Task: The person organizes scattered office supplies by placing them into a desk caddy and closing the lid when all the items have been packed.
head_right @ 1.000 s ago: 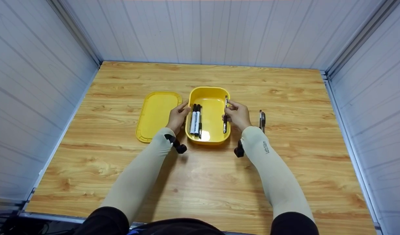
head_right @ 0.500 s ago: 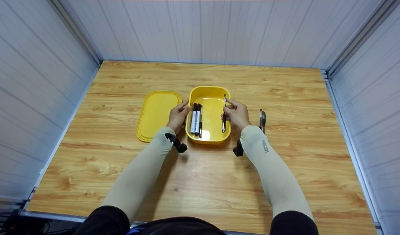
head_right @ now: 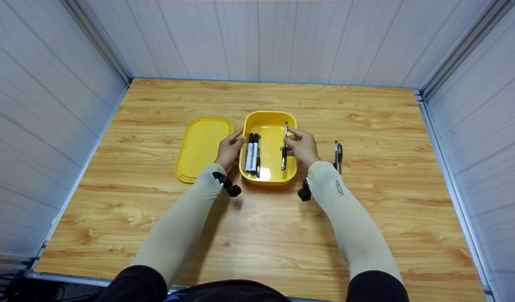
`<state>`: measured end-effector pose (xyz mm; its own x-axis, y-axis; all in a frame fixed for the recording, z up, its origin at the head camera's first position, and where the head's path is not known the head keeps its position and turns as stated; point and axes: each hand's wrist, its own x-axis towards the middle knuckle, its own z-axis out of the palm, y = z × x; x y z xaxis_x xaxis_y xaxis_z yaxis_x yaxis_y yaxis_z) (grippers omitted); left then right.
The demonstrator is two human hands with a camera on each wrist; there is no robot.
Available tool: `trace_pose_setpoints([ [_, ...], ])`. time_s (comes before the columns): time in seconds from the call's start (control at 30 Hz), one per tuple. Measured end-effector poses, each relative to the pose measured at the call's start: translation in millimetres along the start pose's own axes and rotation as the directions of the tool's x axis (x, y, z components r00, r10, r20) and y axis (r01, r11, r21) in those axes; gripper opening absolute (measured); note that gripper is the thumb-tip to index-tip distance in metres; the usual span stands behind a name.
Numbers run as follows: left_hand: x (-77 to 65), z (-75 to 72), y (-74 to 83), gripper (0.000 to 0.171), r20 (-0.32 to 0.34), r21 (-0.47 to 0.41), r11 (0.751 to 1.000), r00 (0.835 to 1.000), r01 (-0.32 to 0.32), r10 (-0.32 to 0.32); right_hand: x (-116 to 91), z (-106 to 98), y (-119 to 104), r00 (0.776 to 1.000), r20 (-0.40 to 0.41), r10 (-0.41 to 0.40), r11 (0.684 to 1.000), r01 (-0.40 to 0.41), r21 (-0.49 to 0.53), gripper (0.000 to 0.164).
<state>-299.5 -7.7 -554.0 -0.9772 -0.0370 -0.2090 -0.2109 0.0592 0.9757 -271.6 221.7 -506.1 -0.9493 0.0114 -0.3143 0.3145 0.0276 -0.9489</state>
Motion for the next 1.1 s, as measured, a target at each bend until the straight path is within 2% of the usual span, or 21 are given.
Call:
trace_pose_setpoints([
  [0.2,-0.9,-0.2,-0.2,0.043,0.011,0.018,1.0,1.0,0.007,-0.007,0,7,1,1.0,0.026,0.007,0.999,-0.008,0.038,0.053],
  [0.57,-1.1,-2.1,1.2,0.044,0.015,-0.003,1.0,1.0,-0.011,0.011,1,14,-3,0.999,0.043,-0.019,1.0,0.019,-0.004,0.053],
  [0.83,0.0,-0.3,-2.3,0.043,0.004,0.016,1.0,1.0,-0.003,0.003,1,23,-1,0.998,0.064,0.028,0.999,-0.027,-0.017,0.054],
  [1.1,0.6,-0.9,-2.0,0.043,-0.002,0.017,1.0,1.0,-0.01,0.01,5,32,2,0.998,0.066,0.007,1.0,-0.006,-0.021,0.055],
])
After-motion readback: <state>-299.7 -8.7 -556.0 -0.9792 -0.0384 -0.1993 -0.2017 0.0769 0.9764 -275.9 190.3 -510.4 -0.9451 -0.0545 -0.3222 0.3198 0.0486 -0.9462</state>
